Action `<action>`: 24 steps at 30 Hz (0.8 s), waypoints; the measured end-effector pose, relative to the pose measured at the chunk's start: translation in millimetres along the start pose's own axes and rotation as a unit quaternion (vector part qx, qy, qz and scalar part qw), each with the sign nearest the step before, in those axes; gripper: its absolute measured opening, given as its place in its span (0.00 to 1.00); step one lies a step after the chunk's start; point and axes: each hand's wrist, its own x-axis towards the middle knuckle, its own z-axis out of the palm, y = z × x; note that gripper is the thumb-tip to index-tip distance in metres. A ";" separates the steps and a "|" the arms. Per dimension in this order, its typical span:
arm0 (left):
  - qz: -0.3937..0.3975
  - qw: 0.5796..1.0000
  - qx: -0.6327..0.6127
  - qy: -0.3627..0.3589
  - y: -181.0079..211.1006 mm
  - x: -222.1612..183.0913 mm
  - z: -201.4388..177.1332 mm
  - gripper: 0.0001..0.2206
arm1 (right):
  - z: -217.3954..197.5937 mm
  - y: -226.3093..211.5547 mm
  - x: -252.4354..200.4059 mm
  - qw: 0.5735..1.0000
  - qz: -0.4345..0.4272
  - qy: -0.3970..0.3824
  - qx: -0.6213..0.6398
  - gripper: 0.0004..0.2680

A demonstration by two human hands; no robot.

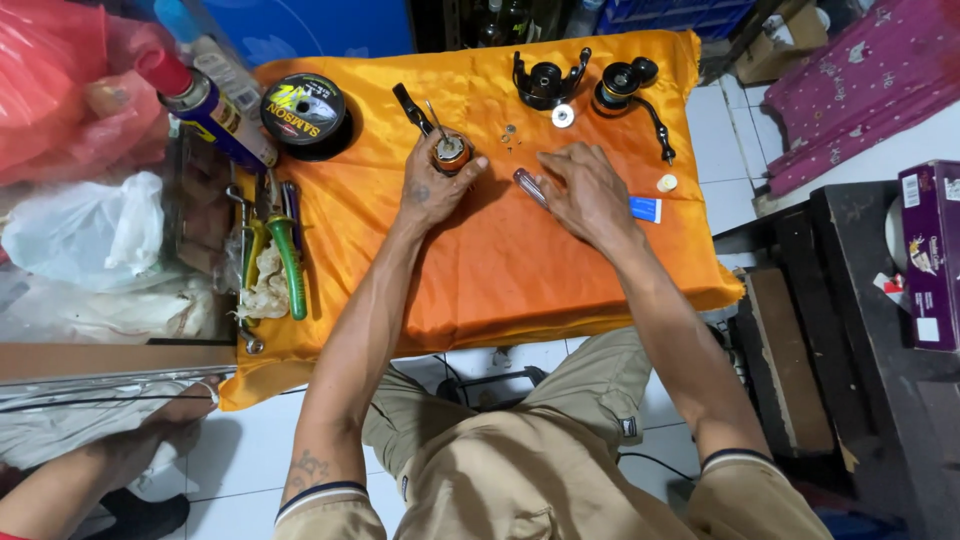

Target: The person is assembling a fishing reel handle, applying lubricant, and tightening screws with a screwdriver.

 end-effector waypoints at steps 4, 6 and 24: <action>-0.004 0.999 0.028 -0.021 4.1 -2.9 -3.0 0.19 | -3.7 -14.3 26.0 1.000 0.018 -0.016 -0.005 0.08; 0.013 0.999 0.038 -0.036 6.2 -3.2 -9.5 0.18 | 1.2 -15.2 38.6 0.999 0.032 -0.038 -0.016 0.05; -0.050 0.996 0.039 -0.059 48.7 -4.5 -5.6 0.20 | 24.2 -6.7 77.8 0.994 -0.002 -0.085 -0.074 0.05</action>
